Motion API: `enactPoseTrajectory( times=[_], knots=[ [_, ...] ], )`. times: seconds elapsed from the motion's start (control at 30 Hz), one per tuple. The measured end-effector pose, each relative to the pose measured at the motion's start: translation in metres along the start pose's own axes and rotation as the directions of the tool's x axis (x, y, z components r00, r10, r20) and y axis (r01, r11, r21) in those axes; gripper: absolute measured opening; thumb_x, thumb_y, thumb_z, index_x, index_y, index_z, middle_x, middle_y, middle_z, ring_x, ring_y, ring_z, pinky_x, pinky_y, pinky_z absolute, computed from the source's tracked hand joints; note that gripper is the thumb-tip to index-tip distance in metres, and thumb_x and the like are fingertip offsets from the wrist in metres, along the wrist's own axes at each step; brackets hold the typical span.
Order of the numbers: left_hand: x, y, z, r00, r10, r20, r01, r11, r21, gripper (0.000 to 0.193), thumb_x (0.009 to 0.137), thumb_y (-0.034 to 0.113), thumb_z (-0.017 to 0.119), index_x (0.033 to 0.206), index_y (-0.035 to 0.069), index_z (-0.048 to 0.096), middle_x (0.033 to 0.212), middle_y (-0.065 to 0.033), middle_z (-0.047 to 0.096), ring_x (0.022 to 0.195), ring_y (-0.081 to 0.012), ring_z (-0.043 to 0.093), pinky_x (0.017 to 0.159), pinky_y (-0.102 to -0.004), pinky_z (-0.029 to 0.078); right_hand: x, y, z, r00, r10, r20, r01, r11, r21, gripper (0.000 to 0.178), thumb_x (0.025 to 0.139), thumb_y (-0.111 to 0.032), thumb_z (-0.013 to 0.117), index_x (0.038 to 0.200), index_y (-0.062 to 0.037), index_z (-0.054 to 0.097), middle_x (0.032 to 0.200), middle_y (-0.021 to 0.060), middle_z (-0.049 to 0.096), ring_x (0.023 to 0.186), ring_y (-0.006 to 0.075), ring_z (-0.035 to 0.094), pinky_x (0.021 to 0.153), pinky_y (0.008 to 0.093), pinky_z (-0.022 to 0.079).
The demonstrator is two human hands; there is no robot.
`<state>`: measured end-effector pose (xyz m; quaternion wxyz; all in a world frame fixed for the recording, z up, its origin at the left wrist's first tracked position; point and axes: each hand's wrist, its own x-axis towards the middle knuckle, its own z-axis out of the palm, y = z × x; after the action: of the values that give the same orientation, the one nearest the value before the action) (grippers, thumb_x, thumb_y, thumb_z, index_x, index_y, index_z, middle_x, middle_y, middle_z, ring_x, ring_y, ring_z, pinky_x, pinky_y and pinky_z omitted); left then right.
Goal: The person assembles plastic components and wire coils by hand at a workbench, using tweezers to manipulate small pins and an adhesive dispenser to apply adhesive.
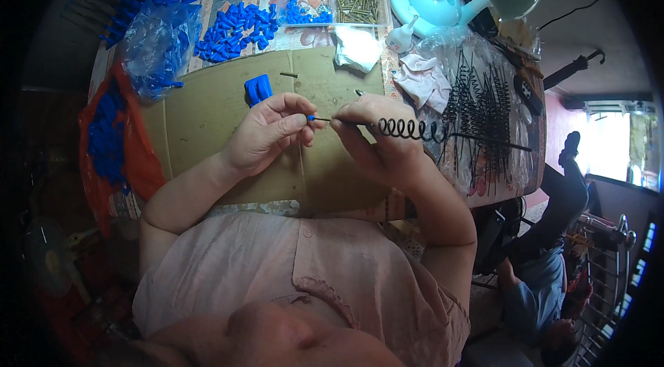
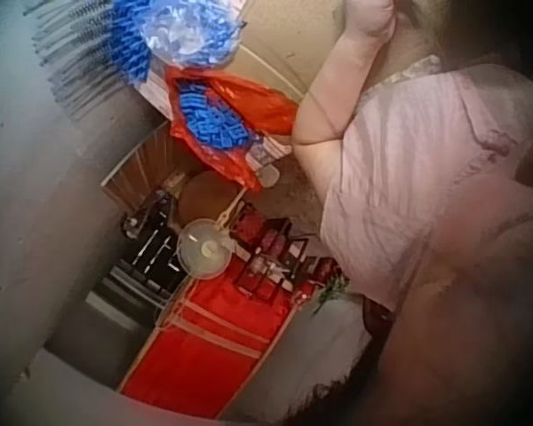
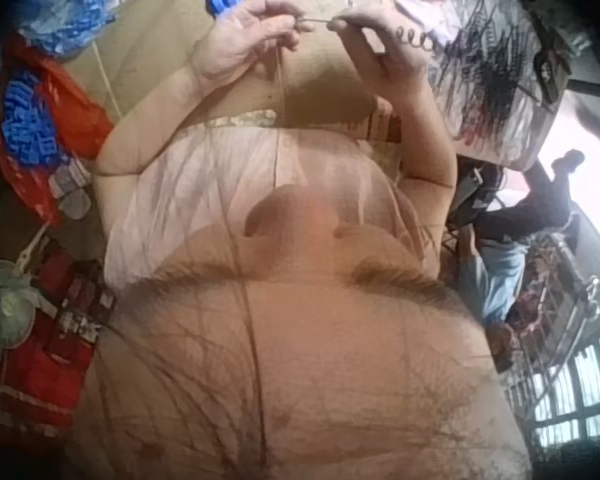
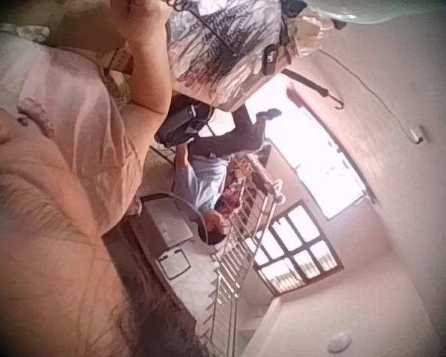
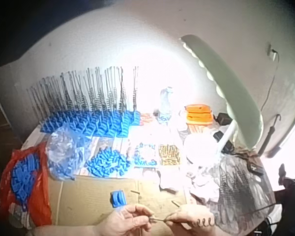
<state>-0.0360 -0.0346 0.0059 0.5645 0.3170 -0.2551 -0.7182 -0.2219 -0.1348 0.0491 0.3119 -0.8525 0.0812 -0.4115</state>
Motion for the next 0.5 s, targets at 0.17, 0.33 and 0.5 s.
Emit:
enactPoseTrajectory(
  times=[0.17, 0.33, 0.5],
  knots=[
    [0.000, 0.001, -0.005, 0.979, 0.194, -0.059, -0.174, 0.953, 0.246, 0.020, 0.094, 0.008, 0.051, 0.113, 0.001, 0.053, 0.105, -0.0092, 0.060, 0.083, -0.0101, 0.056, 0.078, -0.0260, 0.049, 0.002, -0.001, -0.008, 0.988, 0.144, 0.060, -0.131, 0.976, -0.176, 0.012, 0.076, 0.000, 0.067, 0.084, -0.0038, 0.058, 0.069, 0.0101, 0.060, 0.060, 0.0277, 0.060, 0.052, 0.0360, 0.045],
    [-0.004, 0.003, -0.002, 0.968, 0.246, -0.056, -0.209, 0.905, 0.371, 0.020, 0.094, 0.008, 0.051, 0.112, 0.001, 0.053, 0.105, -0.0084, 0.060, 0.084, -0.0087, 0.056, 0.078, -0.0246, 0.048, -0.001, 0.011, -0.004, 0.977, 0.175, 0.122, -0.124, 0.930, -0.346, 0.009, 0.074, -0.004, 0.068, 0.078, -0.0051, 0.060, 0.069, 0.0102, 0.060, 0.060, 0.0283, 0.059, 0.054, 0.0375, 0.045],
    [-0.009, 0.000, 0.000, 0.960, 0.277, -0.037, -0.236, 0.875, 0.423, 0.018, 0.093, 0.006, 0.052, 0.111, 0.001, 0.054, 0.103, -0.0065, 0.060, 0.084, -0.0075, 0.055, 0.078, -0.0235, 0.047, -0.007, 0.014, -0.001, 0.960, 0.221, 0.172, -0.144, 0.916, -0.375, 0.009, 0.075, -0.007, 0.068, 0.079, -0.0056, 0.060, 0.068, 0.0104, 0.059, 0.061, 0.0293, 0.059, 0.053, 0.0387, 0.045]
  ],
)
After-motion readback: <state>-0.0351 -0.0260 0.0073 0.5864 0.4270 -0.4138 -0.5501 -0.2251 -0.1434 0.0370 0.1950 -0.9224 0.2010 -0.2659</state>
